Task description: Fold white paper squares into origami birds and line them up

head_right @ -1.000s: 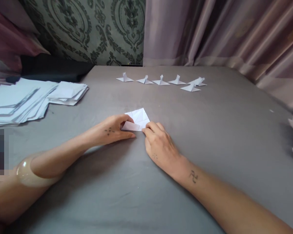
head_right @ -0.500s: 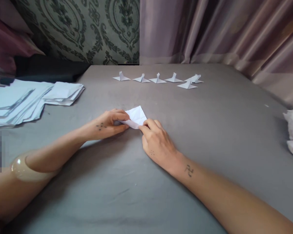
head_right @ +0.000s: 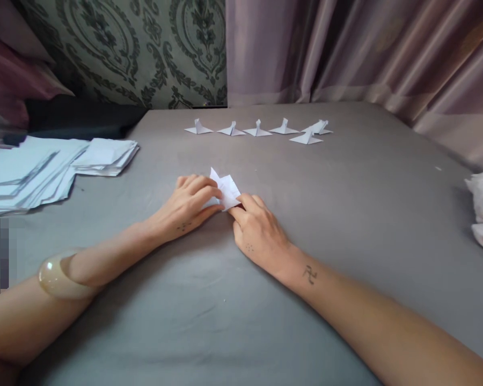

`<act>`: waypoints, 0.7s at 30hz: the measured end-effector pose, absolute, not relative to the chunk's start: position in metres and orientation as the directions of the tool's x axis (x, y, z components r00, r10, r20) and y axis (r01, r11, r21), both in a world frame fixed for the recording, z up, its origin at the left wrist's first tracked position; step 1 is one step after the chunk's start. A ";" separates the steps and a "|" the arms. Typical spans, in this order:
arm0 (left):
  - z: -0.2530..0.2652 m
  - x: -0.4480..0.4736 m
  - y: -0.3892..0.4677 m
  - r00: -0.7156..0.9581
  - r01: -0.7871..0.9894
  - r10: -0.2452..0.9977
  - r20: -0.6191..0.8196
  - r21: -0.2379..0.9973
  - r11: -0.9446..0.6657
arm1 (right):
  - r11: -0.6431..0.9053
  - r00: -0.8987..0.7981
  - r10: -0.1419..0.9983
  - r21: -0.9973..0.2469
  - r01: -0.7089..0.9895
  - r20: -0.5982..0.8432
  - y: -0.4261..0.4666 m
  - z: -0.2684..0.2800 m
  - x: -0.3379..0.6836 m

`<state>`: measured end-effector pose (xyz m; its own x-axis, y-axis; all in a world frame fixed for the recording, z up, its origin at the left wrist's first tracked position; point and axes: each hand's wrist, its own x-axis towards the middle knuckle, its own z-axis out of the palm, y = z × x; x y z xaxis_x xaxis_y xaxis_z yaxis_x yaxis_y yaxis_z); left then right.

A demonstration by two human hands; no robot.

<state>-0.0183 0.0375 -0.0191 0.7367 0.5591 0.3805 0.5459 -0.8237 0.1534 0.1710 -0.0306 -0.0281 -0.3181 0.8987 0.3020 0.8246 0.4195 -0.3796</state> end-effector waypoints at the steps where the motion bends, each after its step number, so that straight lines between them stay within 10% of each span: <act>1: -0.020 -0.018 0.038 0.771 0.502 0.533 0.349 0.181 -0.846 | 0.420 -0.319 0.899 -0.383 0.823 0.301 -0.030 -0.028 0.171; 11: -0.021 -0.021 0.039 0.857 0.340 0.429 0.284 0.315 -0.886 | 0.135 -0.002 0.985 -0.757 0.640 0.175 -0.017 -0.022 0.188; 21: -0.015 -0.022 0.037 0.897 0.337 0.392 0.202 0.262 -0.905 | -0.040 0.076 0.997 -0.809 0.587 0.006 -0.012 -0.015 0.202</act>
